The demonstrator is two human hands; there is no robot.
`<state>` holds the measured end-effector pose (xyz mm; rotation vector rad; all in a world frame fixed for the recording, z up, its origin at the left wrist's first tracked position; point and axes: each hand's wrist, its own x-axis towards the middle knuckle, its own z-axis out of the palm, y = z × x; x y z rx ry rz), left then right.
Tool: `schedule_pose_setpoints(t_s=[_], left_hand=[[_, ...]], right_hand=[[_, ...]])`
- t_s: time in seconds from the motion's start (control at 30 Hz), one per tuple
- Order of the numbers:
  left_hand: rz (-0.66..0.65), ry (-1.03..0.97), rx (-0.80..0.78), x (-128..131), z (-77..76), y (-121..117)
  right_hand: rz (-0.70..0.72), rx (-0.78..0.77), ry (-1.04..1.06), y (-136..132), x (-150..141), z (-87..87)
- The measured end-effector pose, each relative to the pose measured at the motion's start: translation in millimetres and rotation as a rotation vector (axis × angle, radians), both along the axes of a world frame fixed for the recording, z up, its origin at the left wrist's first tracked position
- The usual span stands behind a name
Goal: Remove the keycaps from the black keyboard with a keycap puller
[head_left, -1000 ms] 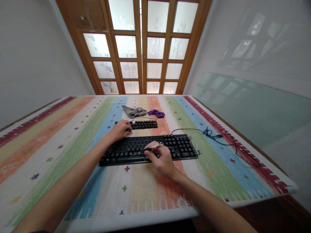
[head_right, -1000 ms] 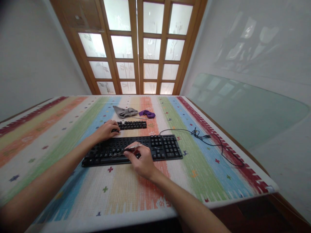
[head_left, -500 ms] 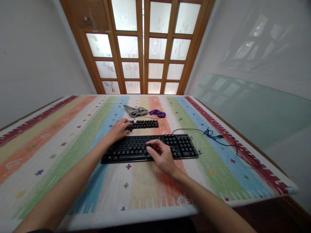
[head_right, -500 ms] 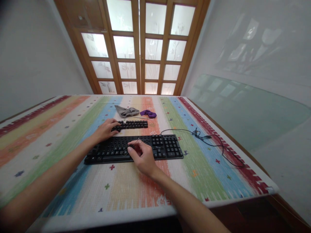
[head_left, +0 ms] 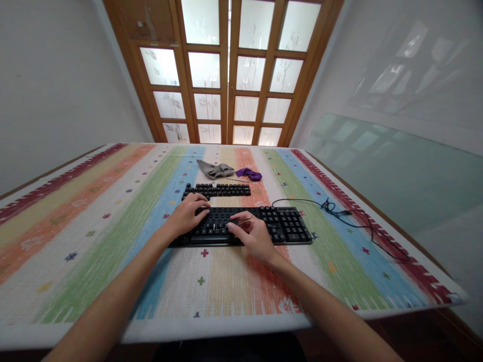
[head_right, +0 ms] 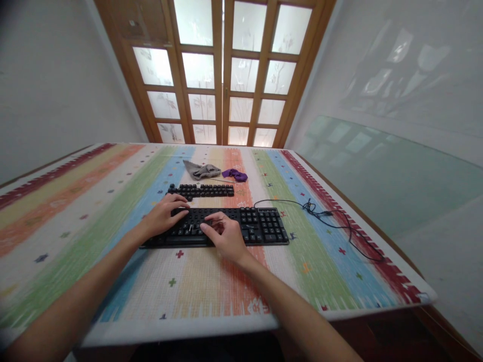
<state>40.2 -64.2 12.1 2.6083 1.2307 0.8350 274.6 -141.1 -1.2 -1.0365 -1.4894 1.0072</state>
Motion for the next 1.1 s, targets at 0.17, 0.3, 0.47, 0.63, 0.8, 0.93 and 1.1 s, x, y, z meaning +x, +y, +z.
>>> schedule_pose_setpoints(t_s=[0.17, 0.3, 0.47, 0.63, 0.8, 0.93, 1.1], left_hand=[[-0.029, -0.059, -0.023, 3, -9.6, -7], [-0.079, -0.078, -0.082, -3, -15.3, -11], [-0.087, -0.099, -0.109, -7, -15.4, -12], [-0.089, -0.11, -0.125, -5, -14.3, -13], [-0.109, -0.115, -0.137, -3, -11.9, -15], [-0.12, -0.122, -0.134, -3, -7.5, -18], [-0.099, -0.108, -0.119, -4, -9.6, -17]], right_hand=[[0.006, 0.002, -0.075, 6, -3, 1.6], [0.045, 0.043, -0.194, 11, -9, 6.3], [0.061, 0.069, -0.25, 23, -19, 9.5], [0.046, 0.146, -0.303, 36, -29, 14.8], [0.143, 0.176, -0.4, 42, -39, 24.5], [0.2, 0.233, -0.481, 41, -49, 30.3], [0.192, 0.319, -0.545, 45, -57, 30.2]])
